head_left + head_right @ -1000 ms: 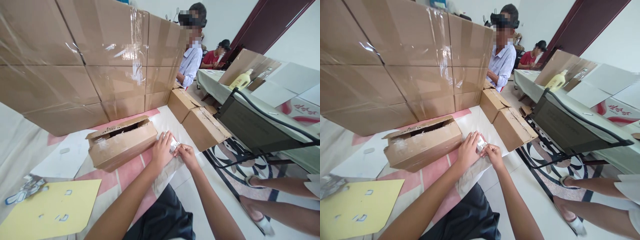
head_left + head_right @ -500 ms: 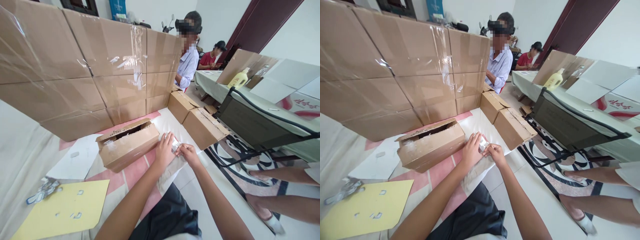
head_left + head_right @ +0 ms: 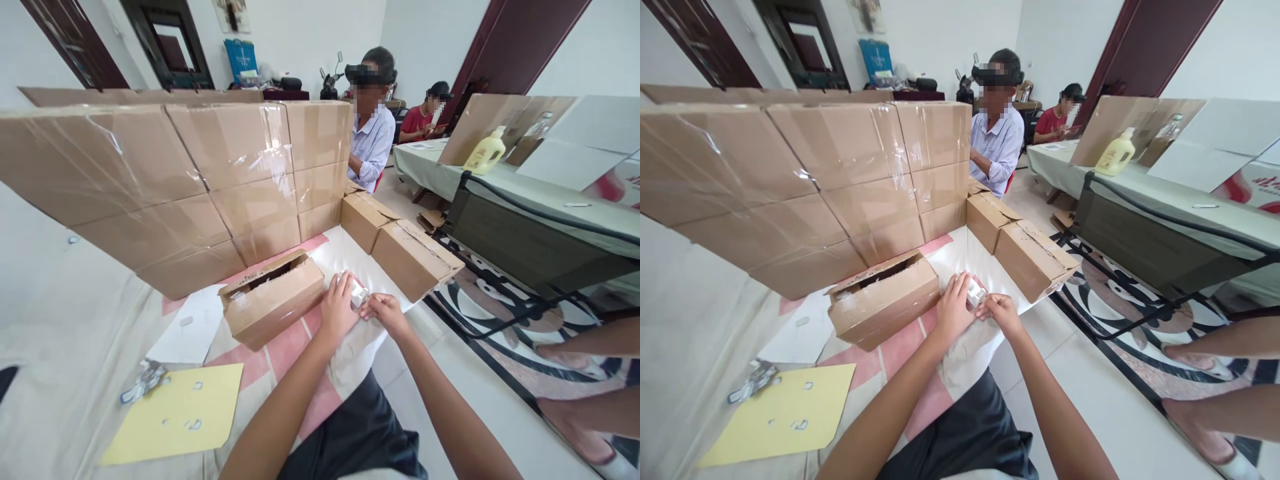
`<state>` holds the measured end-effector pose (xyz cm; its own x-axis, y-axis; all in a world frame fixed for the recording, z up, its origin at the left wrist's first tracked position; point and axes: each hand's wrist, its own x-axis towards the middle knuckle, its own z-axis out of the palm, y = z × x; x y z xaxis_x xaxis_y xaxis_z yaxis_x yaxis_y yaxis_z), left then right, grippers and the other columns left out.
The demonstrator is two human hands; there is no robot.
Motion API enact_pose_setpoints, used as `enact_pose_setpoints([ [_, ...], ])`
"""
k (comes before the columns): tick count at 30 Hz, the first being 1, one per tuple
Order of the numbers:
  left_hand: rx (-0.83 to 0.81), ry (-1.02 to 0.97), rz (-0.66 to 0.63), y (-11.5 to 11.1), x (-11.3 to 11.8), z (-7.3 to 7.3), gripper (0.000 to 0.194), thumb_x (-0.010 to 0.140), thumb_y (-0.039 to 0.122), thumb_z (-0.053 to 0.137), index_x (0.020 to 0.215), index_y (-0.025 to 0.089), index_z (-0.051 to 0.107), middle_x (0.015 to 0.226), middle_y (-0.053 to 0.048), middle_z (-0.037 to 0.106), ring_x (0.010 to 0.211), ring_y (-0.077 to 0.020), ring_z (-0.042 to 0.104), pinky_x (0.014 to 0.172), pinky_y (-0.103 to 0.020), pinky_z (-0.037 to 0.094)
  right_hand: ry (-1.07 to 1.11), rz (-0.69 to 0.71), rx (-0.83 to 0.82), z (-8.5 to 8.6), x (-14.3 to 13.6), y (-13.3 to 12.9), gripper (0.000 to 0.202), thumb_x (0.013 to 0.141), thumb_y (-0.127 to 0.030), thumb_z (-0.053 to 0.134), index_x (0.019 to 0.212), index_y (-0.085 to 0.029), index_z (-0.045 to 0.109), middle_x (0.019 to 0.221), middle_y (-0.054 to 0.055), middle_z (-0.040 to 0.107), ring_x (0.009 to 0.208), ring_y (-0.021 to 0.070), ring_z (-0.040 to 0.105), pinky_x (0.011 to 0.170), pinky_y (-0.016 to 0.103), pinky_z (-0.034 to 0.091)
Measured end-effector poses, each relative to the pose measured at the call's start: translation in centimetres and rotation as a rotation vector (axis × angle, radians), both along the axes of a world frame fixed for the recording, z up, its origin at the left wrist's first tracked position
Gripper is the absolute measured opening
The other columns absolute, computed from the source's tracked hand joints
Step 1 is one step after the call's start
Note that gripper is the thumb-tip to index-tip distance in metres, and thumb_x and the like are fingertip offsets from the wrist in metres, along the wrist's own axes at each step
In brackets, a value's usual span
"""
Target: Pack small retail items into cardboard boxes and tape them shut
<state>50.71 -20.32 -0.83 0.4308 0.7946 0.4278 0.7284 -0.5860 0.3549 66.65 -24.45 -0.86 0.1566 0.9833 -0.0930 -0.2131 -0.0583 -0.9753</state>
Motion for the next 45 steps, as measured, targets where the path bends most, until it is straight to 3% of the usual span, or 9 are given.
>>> enact_pose_setpoints([
  [7, 0.005, -0.063, -0.049, 0.0, -0.2, 0.2, 0.081, 0.085, 0.041, 0.071, 0.156, 0.019, 0.037, 0.161, -0.012, 0.043, 0.15, -0.0353, 0.038, 0.111, -0.048, 0.05, -0.032, -0.074, 0.191, 0.5, -1.0, -1.1, 0.056, 0.079, -0.051, 0.08, 0.048, -0.019, 0.045, 0.071, 0.005, 0.072, 0.053, 0.0157, 0.067, 0.051, 0.029, 0.057],
  [10, 0.011, -0.117, -0.069, -0.5, -0.7, 1.0, 0.071, 0.087, 0.027, 0.066, 0.153, 0.019, 0.042, 0.163, -0.012, 0.041, 0.153, -0.0355, 0.034, 0.114, -0.051, 0.047, -0.101, -0.095, 0.263, 1.2, -1.5, -1.7, 0.057, 0.084, -0.047, 0.077, 0.047, -0.02, 0.043, 0.072, 0.006, 0.072, 0.057, 0.0175, 0.067, 0.056, 0.032, 0.058],
  [13, 0.016, -0.321, -0.104, -1.6, -1.7, 2.6, 0.05, 0.09, 0.011, 0.05, 0.14, 0.019, 0.056, 0.147, -0.011, 0.06, 0.141, -0.0268, 0.052, 0.114, -0.046, 0.048, -0.199, -0.107, 0.339, 2.7, -1.9, -2.5, 0.051, 0.088, -0.034, 0.075, 0.047, -0.021, 0.047, 0.075, 0.006, 0.074, 0.069, 0.0195, 0.07, 0.068, 0.033, 0.059],
  [16, -0.014, -0.493, -0.119, -3.1, -3.3, 4.9, 0.034, 0.095, 0.015, 0.048, 0.125, 0.02, 0.064, 0.117, -0.008, 0.076, 0.111, -0.021, 0.071, 0.101, -0.039, 0.056, -0.425, -0.079, 0.522, 4.4, -2.5, -3.1, 0.044, 0.094, -0.02, 0.065, 0.052, -0.022, 0.052, 0.078, 0.006, 0.075, 0.074, 0.0196, 0.071, 0.07, 0.033, 0.057],
  [22, -0.311, -0.638, -0.193, -5.9, -7.2, 7.8, 0.023, 0.093, 0.026, 0.066, 0.115, 0.022, 0.07, 0.1, -0.005, 0.074, 0.091, -0.017, 0.071, 0.083, -0.029, 0.059, -0.572, 0.096, 0.802, 6.2, -5.7, -3.5, 0.037, 0.093, -0.004, 0.058, 0.061, -0.021, 0.048, 0.079, 0.005, 0.073, 0.065, 0.0142, 0.069, 0.056, 0.025, 0.05],
  [26, -0.354, -0.664, -0.193, -7.3, -10.7, 7.6, 0.019, 0.09, 0.026, 0.074, 0.109, 0.025, 0.074, 0.096, -0.003, 0.071, 0.087, -0.0152, 0.068, 0.079, -0.027, 0.058, -0.469, 0.265, 0.864, 6.0, -8.5, -3.5, 0.032, 0.095, -0.006, 0.059, 0.068, -0.021, 0.051, 0.084, 0.006, 0.075, 0.074, 0.0157, 0.073, 0.065, 0.026, 0.057],
  [34, 0.023, -0.596, 0.065, -11.1, -16.0, 6.7, 0.017, 0.086, 0.009, 0.072, 0.096, 0.023, 0.074, 0.085, -0.001, 0.066, 0.076, -0.0125, 0.065, 0.065, -0.024, 0.055, -0.508, 0.476, 0.993, 5.0, -14.0, -3.5, 0.028, 0.093, -0.021, 0.07, 0.071, -0.022, 0.053, 0.082, 0.007, 0.074, 0.065, 0.0155, 0.063, 0.061, 0.03, 0.051],
  [40, 0.222, -0.478, 0.182, -13.3, -17.5, 6.2, 0.031, 0.085, 0.001, 0.069, 0.106, 0.022, 0.071, 0.086, -0.003, 0.067, 0.078, -0.0154, 0.062, 0.066, -0.03, 0.054, -0.479, 0.481, 1.008, 4.6, -16.7, -3.9, 0.019, 0.092, -0.021, 0.072, 0.078, -0.022, 0.059, 0.096, 0.008, 0.078, 0.075, 0.0165, 0.071, 0.07, 0.03, 0.058],
  [45, 0.275, -0.522, 0.224, -13.6, -17.7, 6.2, 0.032, 0.084, -0.003, 0.068, 0.107, 0.019, 0.07, 0.086, -0.003, 0.066, 0.079, -0.0147, 0.062, 0.066, -0.028, 0.054, -0.418, 0.425, 0.95, 5.2, -17.9, -4.4, 0.027, 0.093, -0.023, 0.071, 0.072, -0.021, 0.055, 0.091, 0.005, 0.078, 0.073, 0.0139, 0.073, 0.067, 0.025, 0.057],
])
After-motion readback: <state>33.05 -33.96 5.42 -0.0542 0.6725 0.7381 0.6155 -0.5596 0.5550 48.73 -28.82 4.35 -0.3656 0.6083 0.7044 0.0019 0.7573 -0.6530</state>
